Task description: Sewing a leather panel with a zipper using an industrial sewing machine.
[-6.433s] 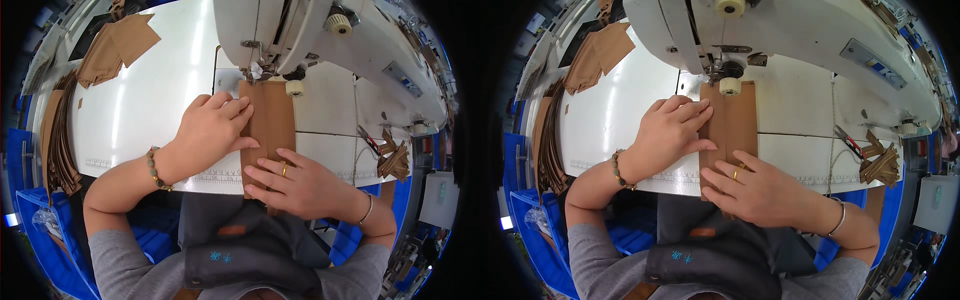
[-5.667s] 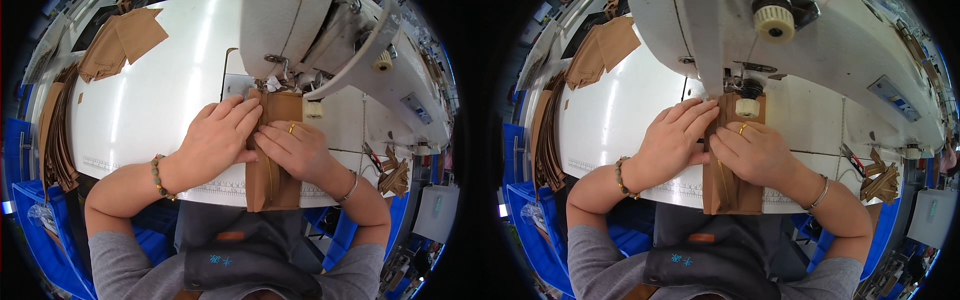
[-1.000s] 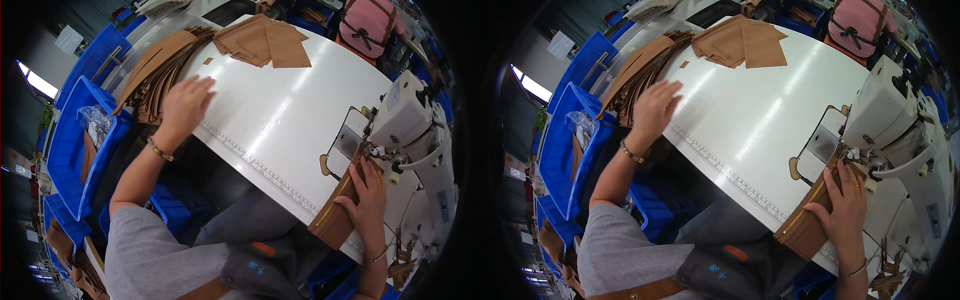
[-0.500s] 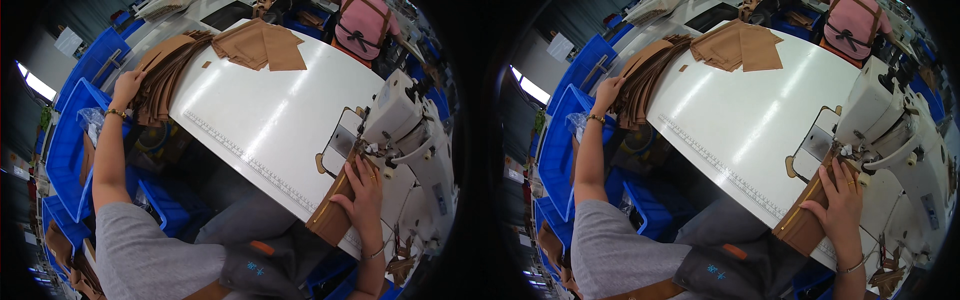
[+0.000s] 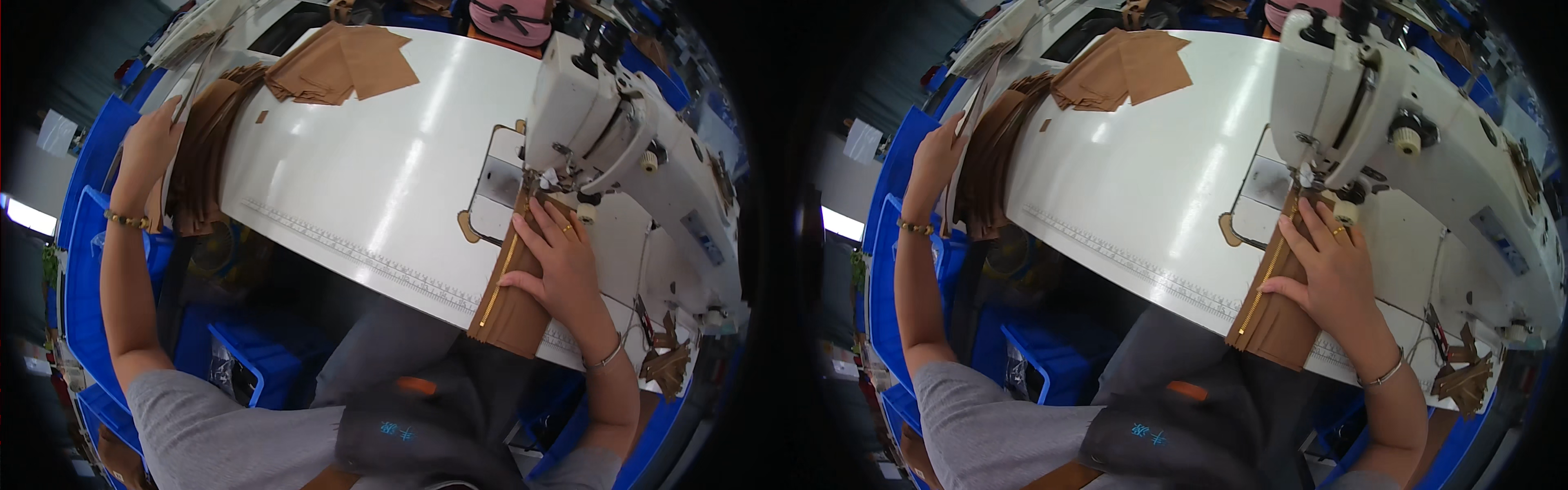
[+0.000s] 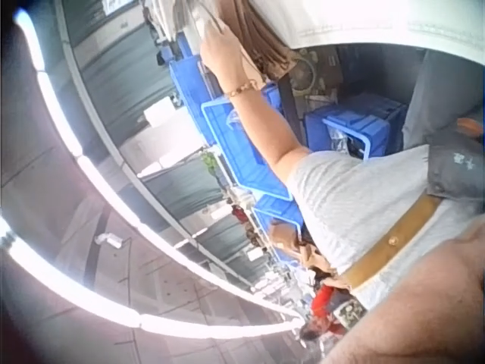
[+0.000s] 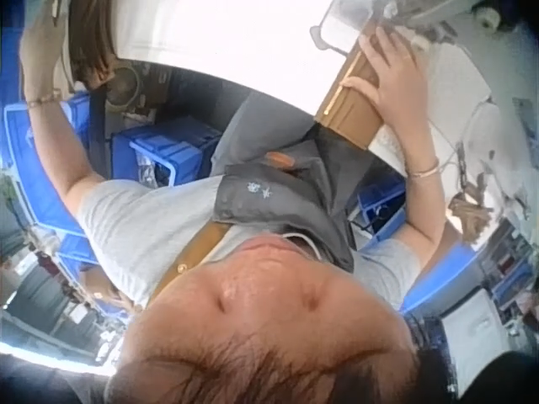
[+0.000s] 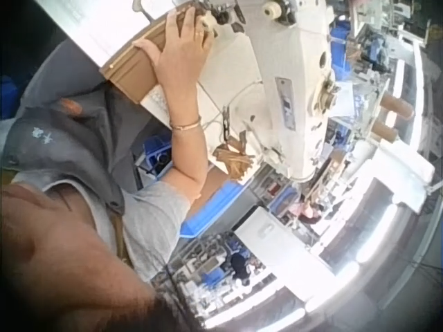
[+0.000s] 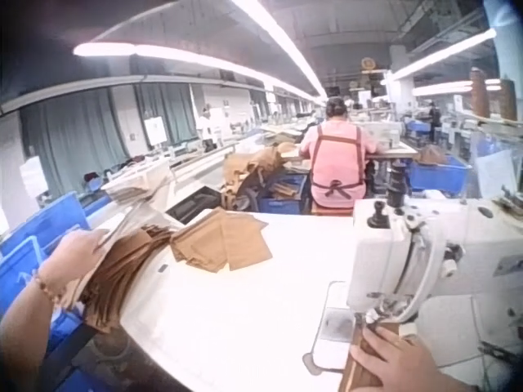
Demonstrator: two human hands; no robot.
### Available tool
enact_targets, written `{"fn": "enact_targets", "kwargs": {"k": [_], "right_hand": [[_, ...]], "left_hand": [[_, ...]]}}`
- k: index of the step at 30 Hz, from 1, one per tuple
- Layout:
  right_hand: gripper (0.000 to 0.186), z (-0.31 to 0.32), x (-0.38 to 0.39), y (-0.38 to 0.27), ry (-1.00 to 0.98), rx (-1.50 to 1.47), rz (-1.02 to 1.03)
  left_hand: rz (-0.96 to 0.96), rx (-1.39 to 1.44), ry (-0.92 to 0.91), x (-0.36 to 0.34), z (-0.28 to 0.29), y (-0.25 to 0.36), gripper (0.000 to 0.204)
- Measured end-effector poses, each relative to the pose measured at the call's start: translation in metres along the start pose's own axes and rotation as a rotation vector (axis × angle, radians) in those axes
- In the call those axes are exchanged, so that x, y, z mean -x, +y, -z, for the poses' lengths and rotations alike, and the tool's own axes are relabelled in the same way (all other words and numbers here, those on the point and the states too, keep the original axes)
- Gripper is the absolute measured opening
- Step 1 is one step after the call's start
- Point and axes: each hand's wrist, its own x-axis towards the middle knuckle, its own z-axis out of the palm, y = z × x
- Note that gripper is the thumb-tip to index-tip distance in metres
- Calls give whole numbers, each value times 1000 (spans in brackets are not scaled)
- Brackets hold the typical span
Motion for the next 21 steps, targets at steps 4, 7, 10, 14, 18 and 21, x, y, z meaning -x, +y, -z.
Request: {"fn": "enact_targets", "kwargs": {"k": [4,7,10,14,18,21], "right_hand": [[88,-3,1,2,24,-15,26],[88,-2,0,2,39,-36,39],[86,-1,0,4,46,-27,50],[75,-1,2,12,-84,-47,45],[56,-10,6,15,26,-99,53],[54,-13,8,14,88,-127,88]], "left_hand": [[-326,576,-315,41,27,127,64],[-506,872,-692,65,36,196,69],[-660,1138,-958,86,38,242,68],[-807,1439,-1024,113,31,288,66],[-740,1553,-1222,125,19,309,58],[-1101,1168,-298,105,-13,325,42]]}}
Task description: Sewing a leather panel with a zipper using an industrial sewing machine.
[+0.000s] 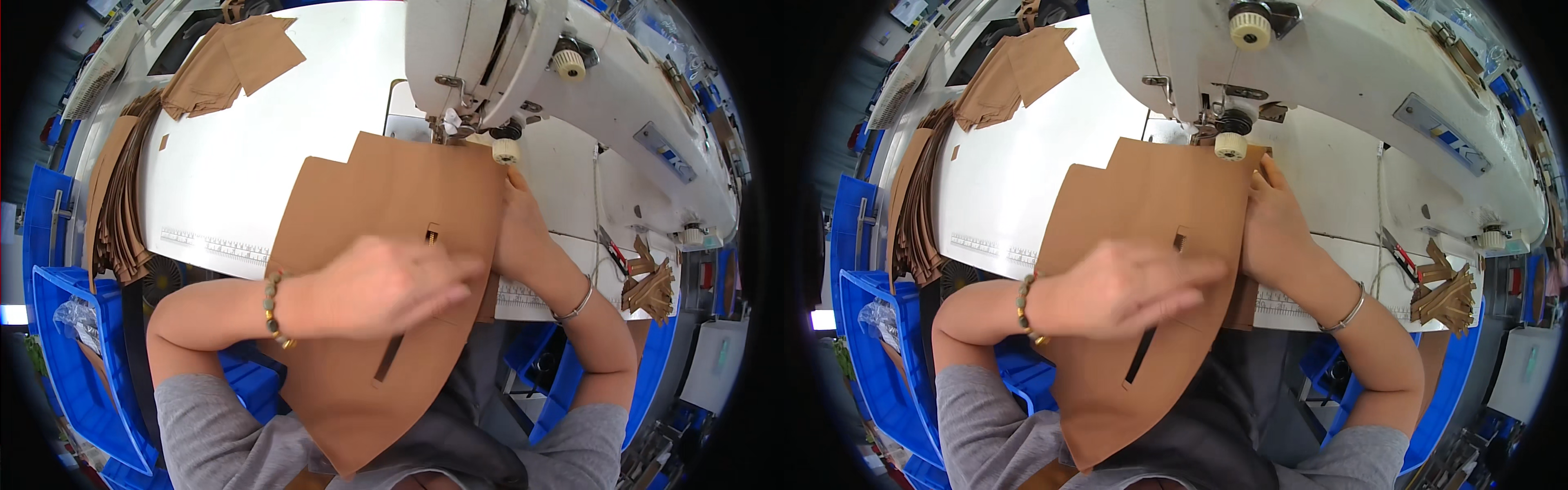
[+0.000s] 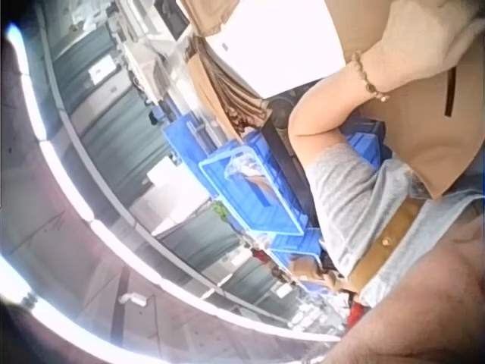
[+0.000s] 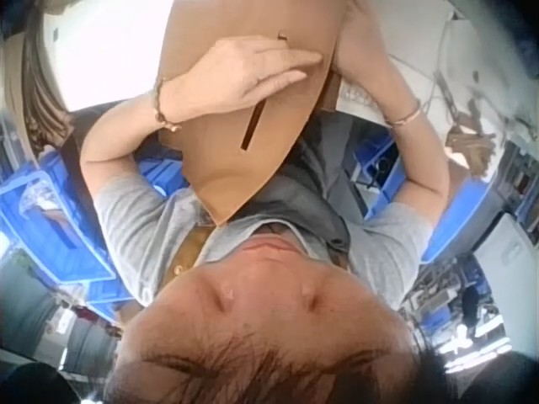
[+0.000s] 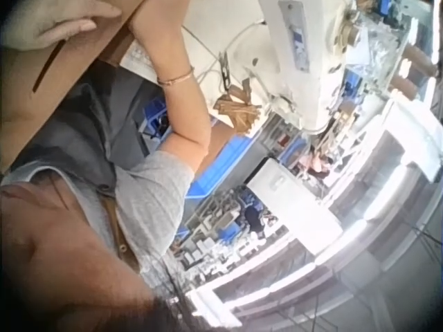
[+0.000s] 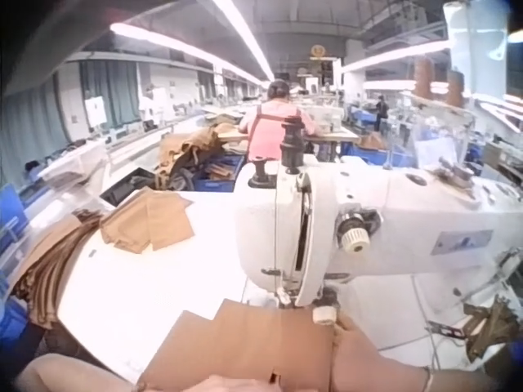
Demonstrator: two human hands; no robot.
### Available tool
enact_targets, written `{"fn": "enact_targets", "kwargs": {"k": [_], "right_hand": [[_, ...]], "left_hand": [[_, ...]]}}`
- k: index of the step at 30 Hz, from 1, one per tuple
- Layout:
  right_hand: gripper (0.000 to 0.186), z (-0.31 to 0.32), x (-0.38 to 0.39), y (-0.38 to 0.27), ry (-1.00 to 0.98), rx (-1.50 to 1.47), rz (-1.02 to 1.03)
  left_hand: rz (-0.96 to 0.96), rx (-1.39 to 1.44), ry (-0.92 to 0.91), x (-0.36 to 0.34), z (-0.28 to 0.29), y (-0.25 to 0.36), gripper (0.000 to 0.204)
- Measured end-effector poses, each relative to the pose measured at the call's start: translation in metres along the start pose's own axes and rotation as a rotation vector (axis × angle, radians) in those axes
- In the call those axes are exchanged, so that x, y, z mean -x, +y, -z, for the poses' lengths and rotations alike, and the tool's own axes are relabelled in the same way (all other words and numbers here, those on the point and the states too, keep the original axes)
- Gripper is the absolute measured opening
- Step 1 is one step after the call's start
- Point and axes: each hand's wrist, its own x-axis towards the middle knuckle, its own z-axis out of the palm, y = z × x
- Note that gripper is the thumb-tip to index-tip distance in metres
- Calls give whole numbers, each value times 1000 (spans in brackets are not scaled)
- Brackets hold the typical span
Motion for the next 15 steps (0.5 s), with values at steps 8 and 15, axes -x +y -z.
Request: {"fn": "enact_targets", "kwargs": {"k": [8,15], "right_hand": [[54,1,-2,-3,-50,19,-54],[72,5,-4,-8,-11,19,-26]], "left_hand": [[334,-248,119,7,-24,-38,61],[370,-331,94,-8,-23,-41,54]]}}
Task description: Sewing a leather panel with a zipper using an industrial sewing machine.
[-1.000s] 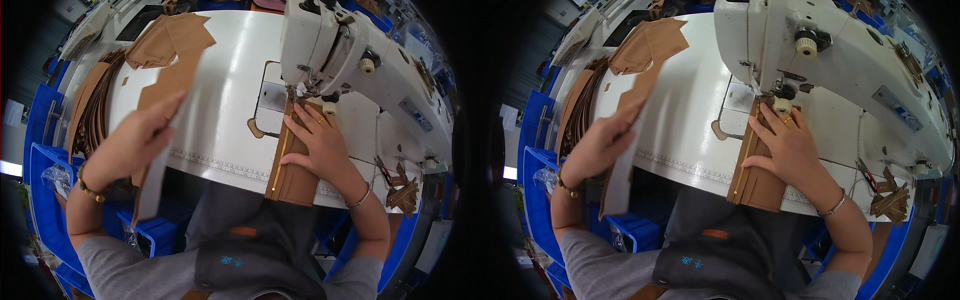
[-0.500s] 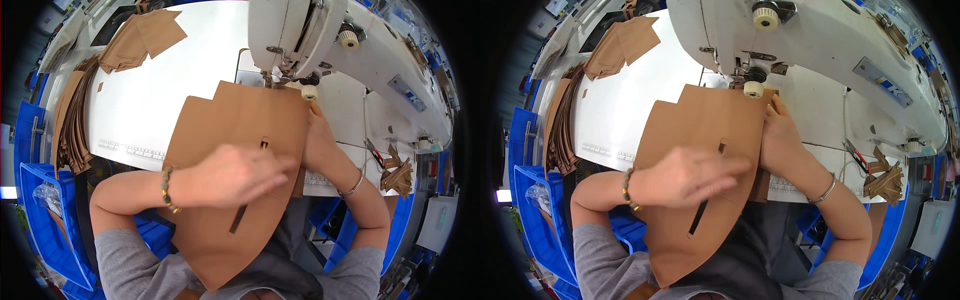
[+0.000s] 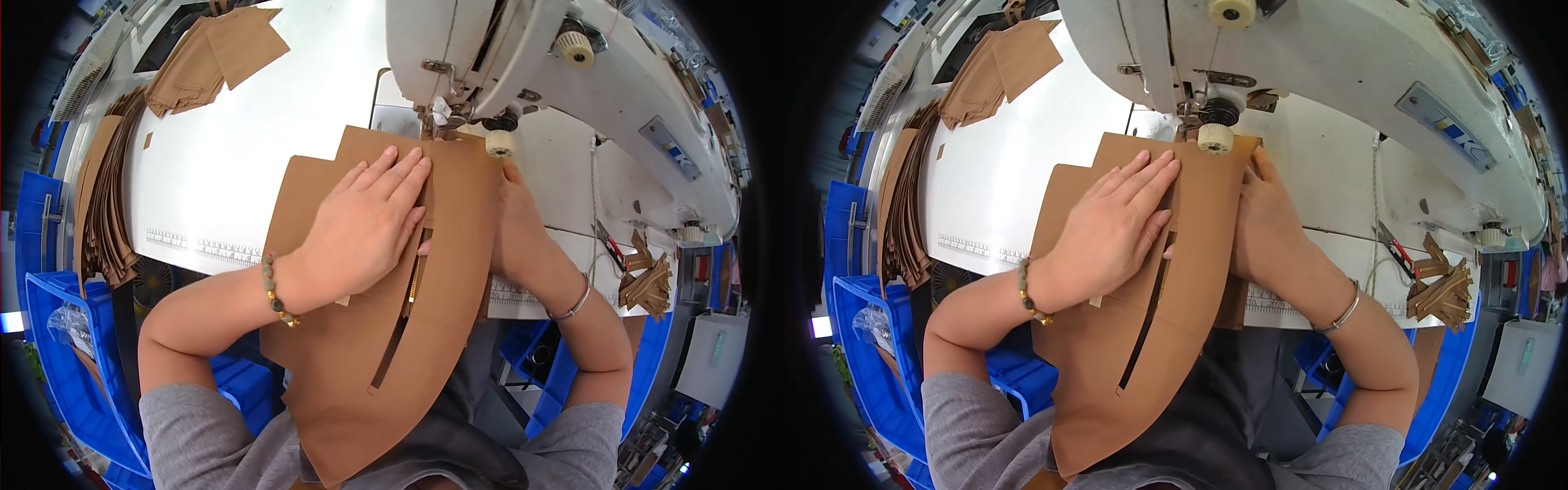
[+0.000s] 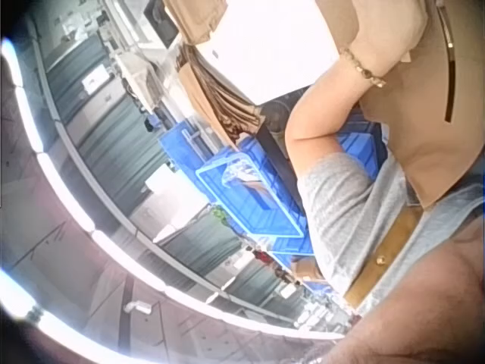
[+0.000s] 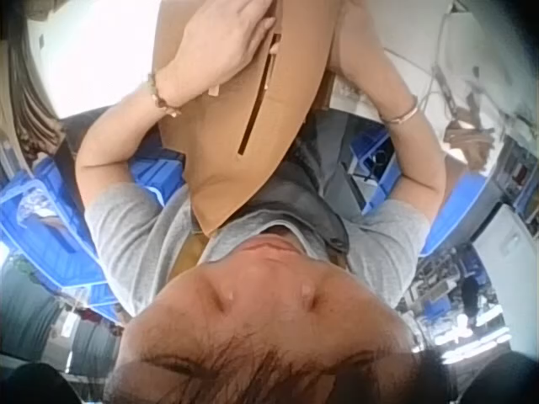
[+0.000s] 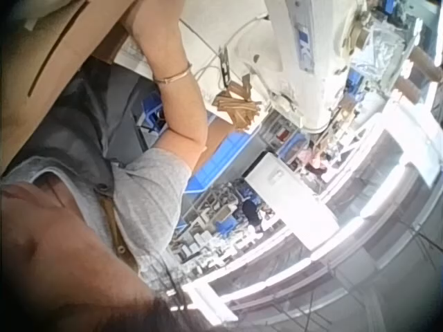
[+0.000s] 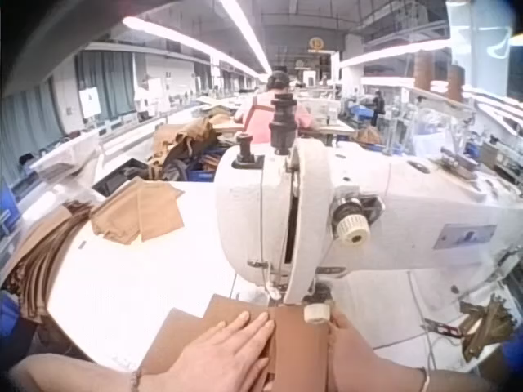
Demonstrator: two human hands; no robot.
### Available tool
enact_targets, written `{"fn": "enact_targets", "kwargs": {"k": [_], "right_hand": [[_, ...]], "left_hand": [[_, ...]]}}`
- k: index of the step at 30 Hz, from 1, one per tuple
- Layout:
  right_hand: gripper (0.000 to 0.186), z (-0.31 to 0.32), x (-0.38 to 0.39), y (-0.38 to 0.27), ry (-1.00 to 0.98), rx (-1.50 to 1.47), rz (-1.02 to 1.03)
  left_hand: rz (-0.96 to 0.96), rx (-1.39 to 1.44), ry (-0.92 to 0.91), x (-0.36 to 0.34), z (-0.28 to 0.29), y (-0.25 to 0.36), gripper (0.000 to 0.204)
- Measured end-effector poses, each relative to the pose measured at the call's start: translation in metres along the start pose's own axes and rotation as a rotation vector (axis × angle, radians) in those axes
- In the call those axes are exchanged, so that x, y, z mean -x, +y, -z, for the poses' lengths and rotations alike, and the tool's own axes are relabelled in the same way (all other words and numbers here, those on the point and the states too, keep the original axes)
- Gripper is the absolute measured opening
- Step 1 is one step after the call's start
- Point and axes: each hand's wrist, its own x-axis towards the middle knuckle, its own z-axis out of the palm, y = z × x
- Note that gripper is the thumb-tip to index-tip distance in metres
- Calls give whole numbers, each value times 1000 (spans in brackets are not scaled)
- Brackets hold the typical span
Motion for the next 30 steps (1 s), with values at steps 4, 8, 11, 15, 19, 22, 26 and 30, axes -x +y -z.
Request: {"fn": "enact_targets", "kwargs": {"k": [4,8,11,15,19,22,26,30], "right_hand": [[66,1,1,1,-46,-30,-21],[57,-3,3,3,-28,-31,-39],[53,-5,5,4,-58,-32,-31],[55,-5,5,4,-52,-37,-31],[54,-2,4,3,-97,-9,-45],[52,1,3,3,-121,-23,-42],[57,3,1,1,-107,-22,-28],[68,5,-1,-2,-93,-36,-44]], "left_hand": [[-60,5,-66,-8,14,-18,50],[-182,-54,27,-12,10,-24,48],[-147,-75,40,-12,5,-24,48],[-141,-86,36,-13,5,-24,48],[-151,-106,46,-19,5,-30,48],[-146,-103,88,-26,0,-36,47],[-141,-118,193,-43,-3,-47,43],[-71,-131,105,-65,0,-62,47]]}}
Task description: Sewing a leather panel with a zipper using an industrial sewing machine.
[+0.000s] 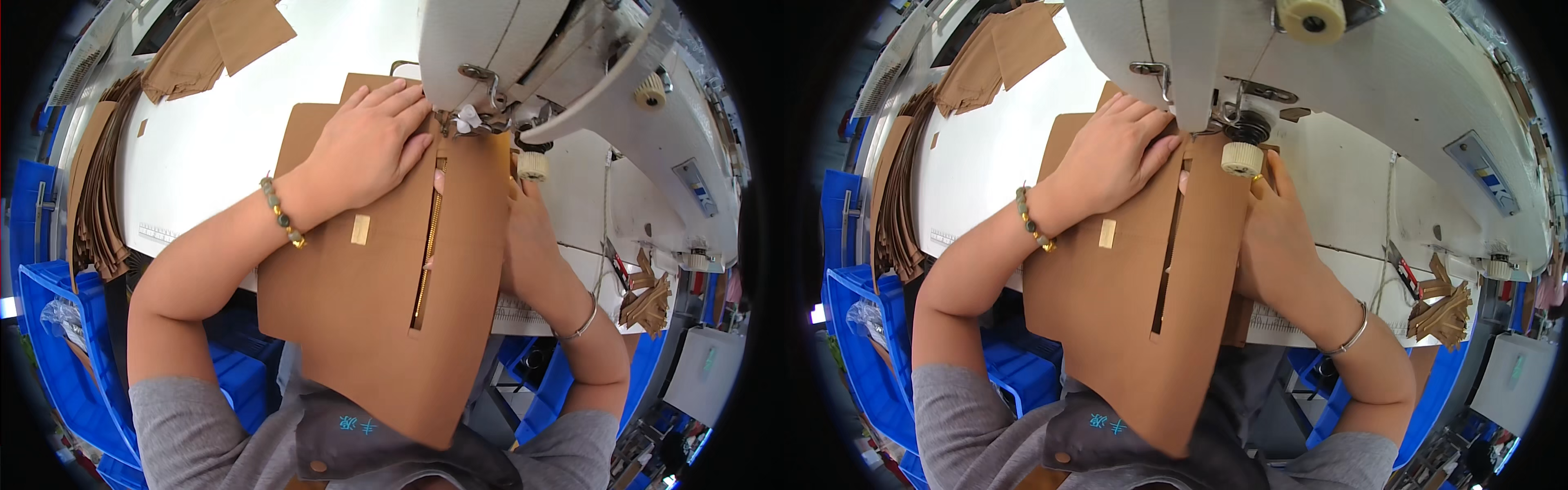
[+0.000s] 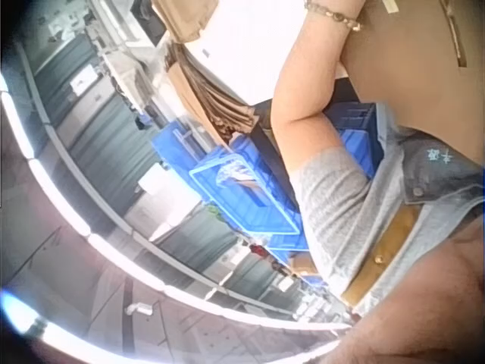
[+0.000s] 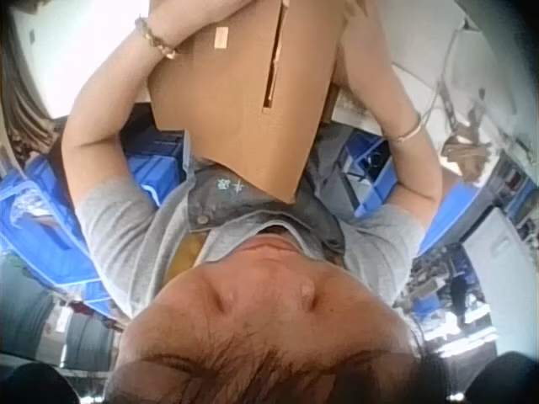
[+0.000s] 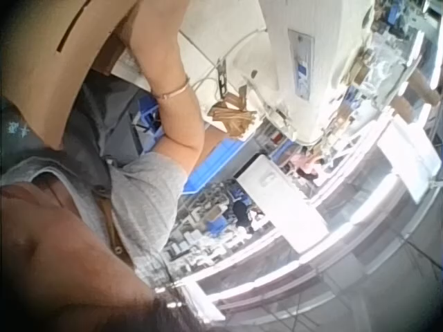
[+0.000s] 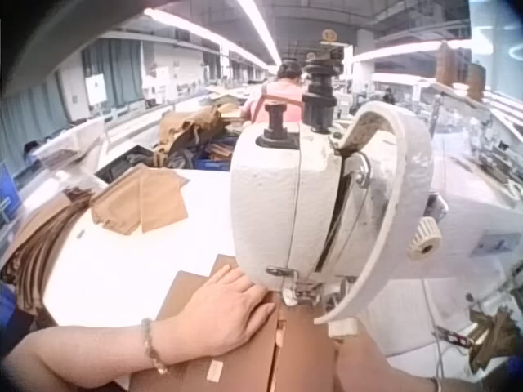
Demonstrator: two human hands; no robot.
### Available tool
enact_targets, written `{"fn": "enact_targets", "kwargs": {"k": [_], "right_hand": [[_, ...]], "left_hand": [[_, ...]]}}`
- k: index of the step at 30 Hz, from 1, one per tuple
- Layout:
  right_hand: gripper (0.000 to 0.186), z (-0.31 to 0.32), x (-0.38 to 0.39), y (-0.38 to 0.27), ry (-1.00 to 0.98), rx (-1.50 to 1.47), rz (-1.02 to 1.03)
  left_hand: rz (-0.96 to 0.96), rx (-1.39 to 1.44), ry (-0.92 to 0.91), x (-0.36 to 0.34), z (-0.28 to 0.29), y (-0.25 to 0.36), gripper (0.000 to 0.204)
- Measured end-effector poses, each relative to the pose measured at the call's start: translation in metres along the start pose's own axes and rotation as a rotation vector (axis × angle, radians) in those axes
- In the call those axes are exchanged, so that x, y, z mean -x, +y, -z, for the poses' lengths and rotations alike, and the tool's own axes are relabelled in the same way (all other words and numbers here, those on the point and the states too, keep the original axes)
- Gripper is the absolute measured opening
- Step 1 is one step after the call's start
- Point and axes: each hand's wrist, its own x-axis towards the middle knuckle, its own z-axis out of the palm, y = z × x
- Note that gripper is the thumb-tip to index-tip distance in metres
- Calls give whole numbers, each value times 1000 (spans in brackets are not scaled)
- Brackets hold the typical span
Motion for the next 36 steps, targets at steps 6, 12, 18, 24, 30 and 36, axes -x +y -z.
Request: {"fn": "enact_targets", "kwargs": {"k": [6,12,18,24,30,36], "right_hand": [[78,5,-2,0,-63,146,12],[70,5,-1,1,-43,58,-9],[69,5,-2,0,-62,89,-4],[73,5,-1,1,-83,116,-8],[69,-1,0,0,-1,61,-1],[66,-1,0,2,5,-3,-6]], "left_hand": [[-44,20,60,-12,2,-6,37],[-97,105,123,24,21,16,34],[-72,146,-28,46,15,29,54],[-89,159,-32,46,13,28,54],[-115,96,-70,45,14,28,55],[-140,43,-88,42,17,27,53]]}}
